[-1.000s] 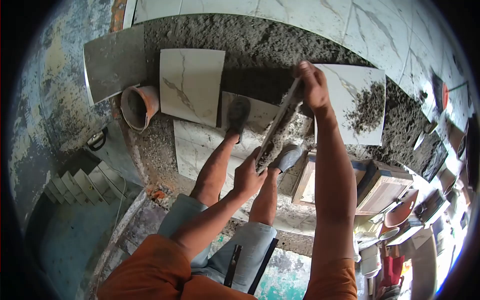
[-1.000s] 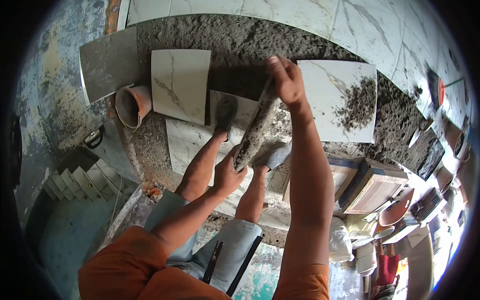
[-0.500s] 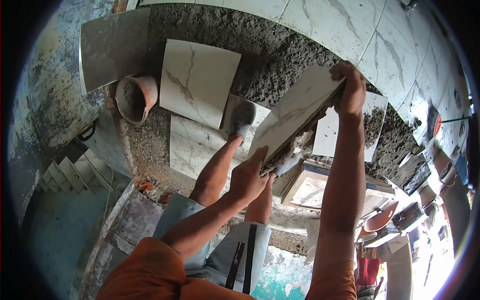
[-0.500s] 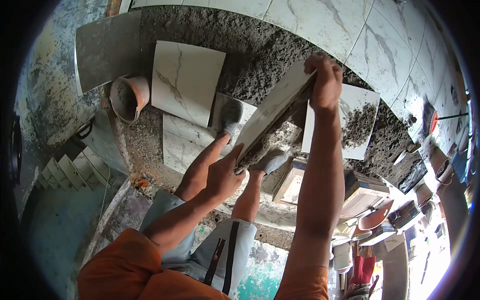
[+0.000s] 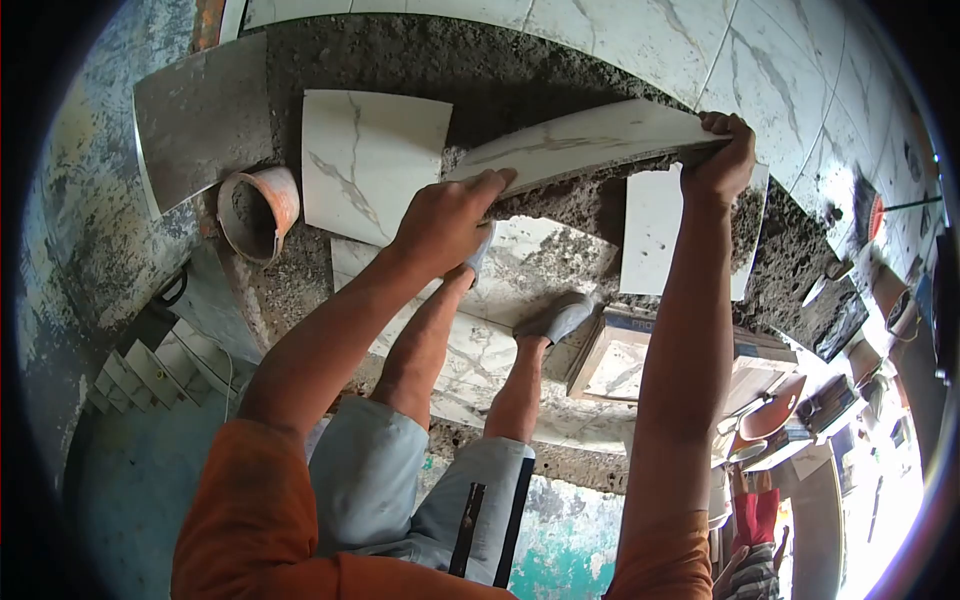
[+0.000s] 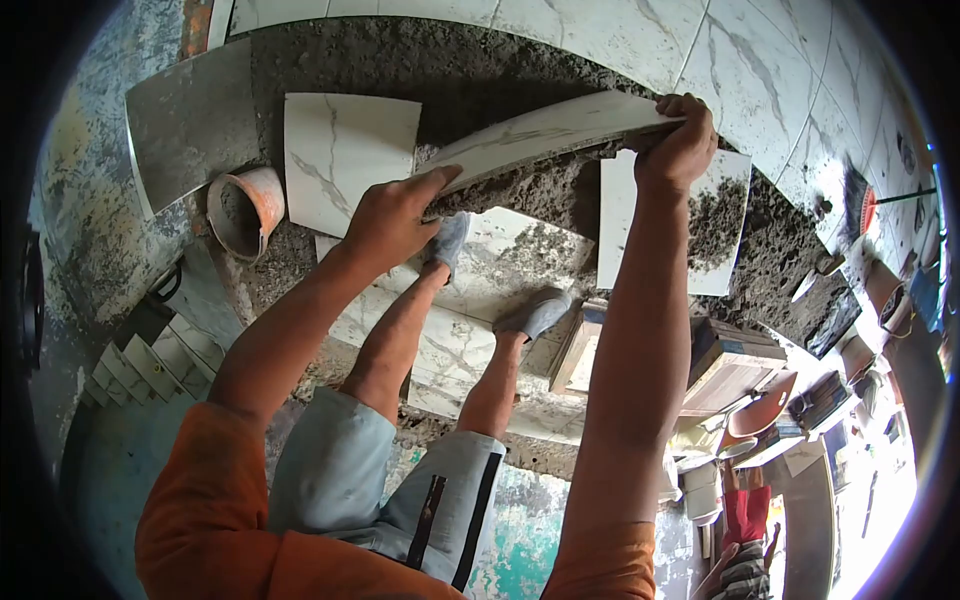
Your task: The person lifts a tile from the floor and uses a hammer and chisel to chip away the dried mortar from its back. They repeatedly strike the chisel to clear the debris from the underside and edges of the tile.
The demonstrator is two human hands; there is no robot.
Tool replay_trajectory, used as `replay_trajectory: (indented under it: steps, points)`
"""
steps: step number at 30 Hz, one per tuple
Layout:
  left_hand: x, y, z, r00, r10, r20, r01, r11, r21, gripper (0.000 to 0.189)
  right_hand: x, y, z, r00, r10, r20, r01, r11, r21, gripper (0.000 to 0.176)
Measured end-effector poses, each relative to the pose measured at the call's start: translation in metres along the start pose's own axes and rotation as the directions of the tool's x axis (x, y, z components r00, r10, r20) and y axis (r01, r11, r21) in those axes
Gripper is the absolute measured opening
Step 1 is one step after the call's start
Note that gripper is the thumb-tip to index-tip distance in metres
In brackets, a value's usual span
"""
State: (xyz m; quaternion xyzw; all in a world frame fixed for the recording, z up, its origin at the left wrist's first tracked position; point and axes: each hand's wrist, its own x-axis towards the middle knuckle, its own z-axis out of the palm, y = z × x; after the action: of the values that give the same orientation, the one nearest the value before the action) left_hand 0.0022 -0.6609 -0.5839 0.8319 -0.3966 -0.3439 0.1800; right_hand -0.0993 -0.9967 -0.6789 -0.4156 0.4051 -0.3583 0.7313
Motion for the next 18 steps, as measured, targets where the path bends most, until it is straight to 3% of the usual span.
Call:
replay_trajectory:
  steps: [1, 3, 4, 5, 7, 8, 11, 14, 18]
  points:
    - [-0.001, 0.000, 0.001, 0.998, 0.044, -0.052, -0.043, 0.999, 0.015, 0.069, -0.004, 0.000, 0.000, 1.000, 0.003, -0.007, -0.003, 1.000, 0.002, 0.024]
    - [0.000, 0.011, 0.000, 1.000, 0.000, -0.001, 0.000, 0.999, 0.052, 0.070, -0.022, -0.017, 0.020, 0.988, 0.063, -0.138, -0.074, 0.995, -0.074, 0.031]
    - [0.002, 0.013, 0.004, 0.995, 0.051, -0.085, -0.043, 0.995, 0.095, 0.071, -0.020, -0.015, 0.012, 0.983, 0.127, -0.134, -0.143, 0.982, -0.120, 0.041]
    - [0.004, 0.019, 0.005, 0.981, 0.105, -0.165, -0.082, 0.987, 0.139, 0.072, -0.022, -0.017, 0.011, 0.982, 0.123, -0.142, -0.140, 0.983, -0.119, 0.041]
    - [0.010, 0.030, 0.010, 0.968, 0.124, -0.216, -0.098, 0.987, 0.130, 0.071, -0.026, -0.018, 0.009, 0.982, 0.098, -0.160, -0.141, 0.949, -0.284, 0.053]
    - [0.012, 0.034, 0.012, 0.954, 0.134, -0.268, -0.104, 0.987, 0.120, 0.071, -0.027, -0.020, 0.013, 0.994, 0.035, -0.107, -0.070, 0.935, -0.347, 0.062]
    - [0.013, 0.029, 0.021, 0.984, 0.093, -0.153, -0.069, 0.985, 0.158, 0.067, -0.035, -0.030, 0.009, 0.994, 0.084, -0.064, -0.105, 0.877, -0.470, 0.068]
    - [0.014, 0.025, 0.023, 0.961, 0.148, -0.235, -0.118, 0.984, 0.137, 0.060, -0.059, -0.034, -0.006, 0.999, 0.017, -0.028, -0.028, 0.906, -0.423, 0.070]
    - [0.017, 0.029, 0.020, 0.960, 0.145, -0.240, -0.103, 0.979, 0.178, 0.054, -0.154, -0.025, -0.083, 0.951, 0.245, -0.190, -0.298, 0.894, -0.336, 0.065]
